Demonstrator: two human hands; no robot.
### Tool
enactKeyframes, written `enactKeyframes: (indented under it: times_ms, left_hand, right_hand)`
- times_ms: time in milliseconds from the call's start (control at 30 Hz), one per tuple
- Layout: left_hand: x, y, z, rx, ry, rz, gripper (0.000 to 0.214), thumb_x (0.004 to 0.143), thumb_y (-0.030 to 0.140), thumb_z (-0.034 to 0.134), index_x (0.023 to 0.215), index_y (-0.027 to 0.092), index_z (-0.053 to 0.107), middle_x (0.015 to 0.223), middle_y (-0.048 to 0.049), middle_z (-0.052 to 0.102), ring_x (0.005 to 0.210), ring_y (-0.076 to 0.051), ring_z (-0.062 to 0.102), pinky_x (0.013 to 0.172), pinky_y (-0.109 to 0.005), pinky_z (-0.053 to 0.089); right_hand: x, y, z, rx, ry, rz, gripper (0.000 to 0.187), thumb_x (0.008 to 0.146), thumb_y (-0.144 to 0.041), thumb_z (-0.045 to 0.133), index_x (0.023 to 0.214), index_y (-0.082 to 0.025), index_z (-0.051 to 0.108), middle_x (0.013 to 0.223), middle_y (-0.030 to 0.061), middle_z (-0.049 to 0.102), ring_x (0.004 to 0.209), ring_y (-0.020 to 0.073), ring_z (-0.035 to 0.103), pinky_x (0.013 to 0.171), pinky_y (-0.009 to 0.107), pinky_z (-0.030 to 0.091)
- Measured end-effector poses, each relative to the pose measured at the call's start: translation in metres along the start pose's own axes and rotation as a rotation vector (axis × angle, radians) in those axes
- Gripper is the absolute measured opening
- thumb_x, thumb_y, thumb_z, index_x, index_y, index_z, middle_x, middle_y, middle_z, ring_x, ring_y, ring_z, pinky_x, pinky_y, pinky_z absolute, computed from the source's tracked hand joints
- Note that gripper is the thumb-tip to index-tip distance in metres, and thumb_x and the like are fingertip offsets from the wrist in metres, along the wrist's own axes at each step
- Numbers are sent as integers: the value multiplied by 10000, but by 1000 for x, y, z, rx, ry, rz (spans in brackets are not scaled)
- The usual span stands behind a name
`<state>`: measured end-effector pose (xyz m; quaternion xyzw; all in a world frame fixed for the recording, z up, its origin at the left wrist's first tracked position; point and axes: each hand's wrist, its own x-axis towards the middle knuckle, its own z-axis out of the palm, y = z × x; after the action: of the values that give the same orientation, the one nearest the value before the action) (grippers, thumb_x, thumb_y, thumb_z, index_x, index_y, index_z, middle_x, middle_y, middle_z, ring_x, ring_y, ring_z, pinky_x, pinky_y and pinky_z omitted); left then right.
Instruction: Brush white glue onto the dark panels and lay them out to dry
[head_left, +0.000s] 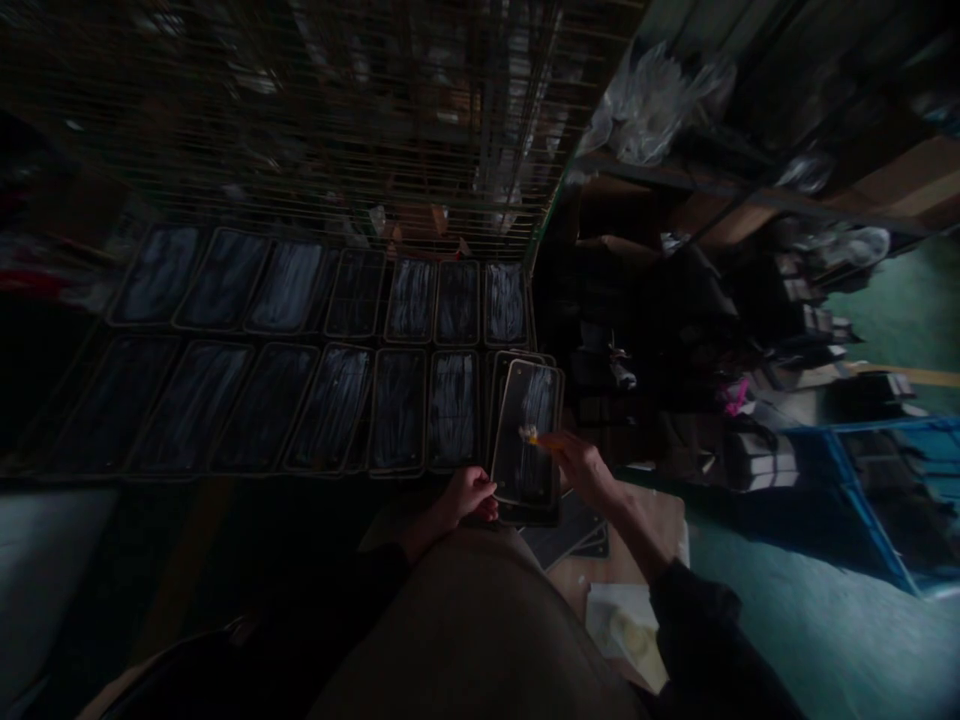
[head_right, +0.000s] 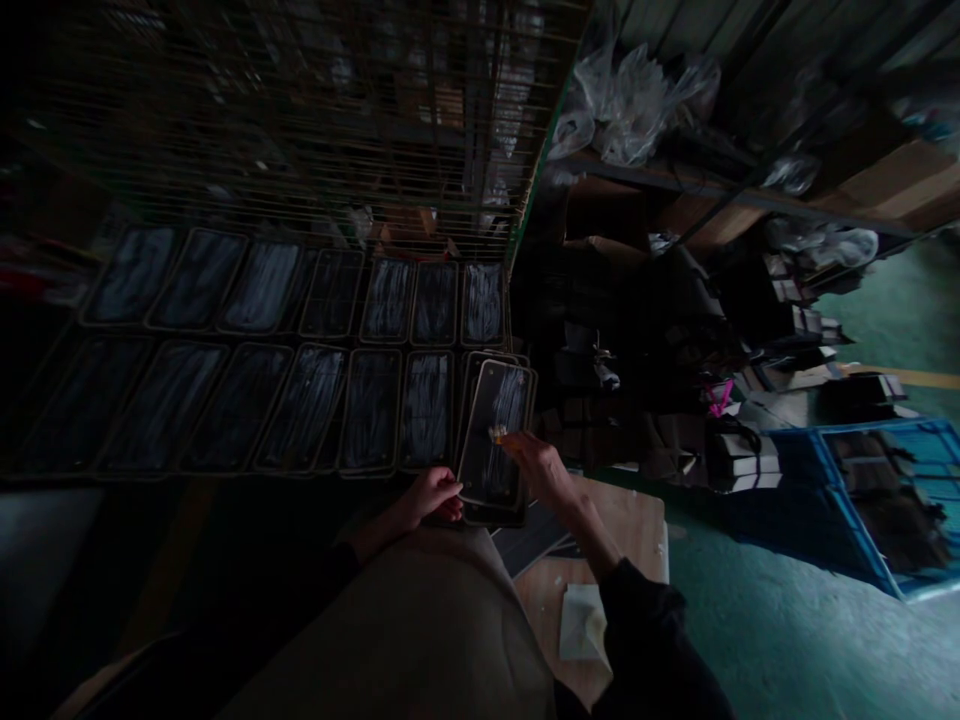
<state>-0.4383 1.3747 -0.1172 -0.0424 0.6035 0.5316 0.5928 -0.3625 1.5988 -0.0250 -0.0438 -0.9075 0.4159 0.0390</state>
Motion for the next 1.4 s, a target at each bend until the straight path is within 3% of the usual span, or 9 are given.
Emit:
enactKeyframes:
  times_ms: [133, 333, 467, 600, 767, 867, 1000, 1100, 1400]
  left_hand:
    - [-1, -1, -1, -7, -10, 4, 273, 809, 348, 673, 820, 173, 463, 546, -7, 654, 469, -167, 658, 453, -238, 516]
    - [-4, 4, 1, 38, 24, -3, 237, 807, 322, 655, 810, 175, 469, 555, -10, 655, 476, -167, 660, 457, -238, 515]
    - [-4, 5, 2, 55, 33, -9, 211, 814, 300, 634, 807, 177, 463, 537, -5, 645, 458, -164, 649, 454, -237, 506]
    - [-3, 6, 3, 66, 56, -14, 214, 810, 282, 641, 787, 184, 453, 501, 21, 619, 426, -144, 627, 444, -215, 486]
    - [-1, 5, 2, 80, 43, 1, 185, 824, 245, 616, 781, 185, 446, 505, 24, 618, 416, -138, 616, 442, -220, 487]
    - [-1, 4, 2, 80, 43, -8, 195, 818, 256, 632, 791, 180, 454, 511, 19, 620, 419, -136, 619, 442, -215, 487]
    - [-4, 8, 3, 78, 43, -6, 214, 803, 275, 651, 795, 182, 459, 525, 11, 631, 443, -151, 637, 449, -225, 497]
    - [-6, 11, 4, 81, 44, -18, 222, 798, 277, 658, 790, 184, 457, 523, 12, 631, 444, -153, 637, 459, -232, 503]
    - [-4, 6, 3, 66, 39, -13, 202, 834, 262, 632, 790, 170, 458, 518, 20, 624, 427, -131, 625, 447, -214, 505]
  right_hand:
    - [-1, -10, -14, 121, -122, 97, 219, 972, -308, 468, 1065, -215, 643, 941, 47, 700, 825, 176, 685, 724, 289, 561]
    - [68, 17, -24, 33, 259, -8, 203, 954, -303, 498, 1069, -209, 637, 1029, 64, 674, 944, 191, 655, 834, 323, 538]
    - [92, 36, -8, -30, 298, -86, 211, 965, -278, 460, 1073, -220, 631, 1076, 77, 660, 1030, 202, 630, 898, 347, 519]
    - [72, 40, 5, -22, 185, -84, 238, 976, -279, 437, 1118, -235, 622, 1086, 69, 658, 1017, 191, 642, 874, 334, 533]
    - [36, 27, -3, 94, 0, -87, 222, 965, -308, 488, 1112, -232, 637, 1060, 55, 675, 969, 180, 661, 851, 317, 547]
    - [41, 20, -11, 160, 89, 3, 229, 961, -343, 497, 1098, -226, 638, 1025, 53, 684, 891, 172, 675, 797, 305, 561]
    - [71, 27, -11, 90, 290, 6, 227, 959, -348, 487, 1070, -218, 636, 1062, 65, 672, 1003, 190, 643, 891, 338, 531]
    - [78, 35, 0, 25, 246, -49, 228, 971, -309, 455, 1071, -215, 637, 1080, 75, 663, 1031, 196, 631, 916, 357, 518]
    - [-10, -5, 24, 83, -54, -18, 294, 999, -271, 401, 1224, -269, 590, 1180, 61, 637, 1076, 180, 630, 901, 340, 545]
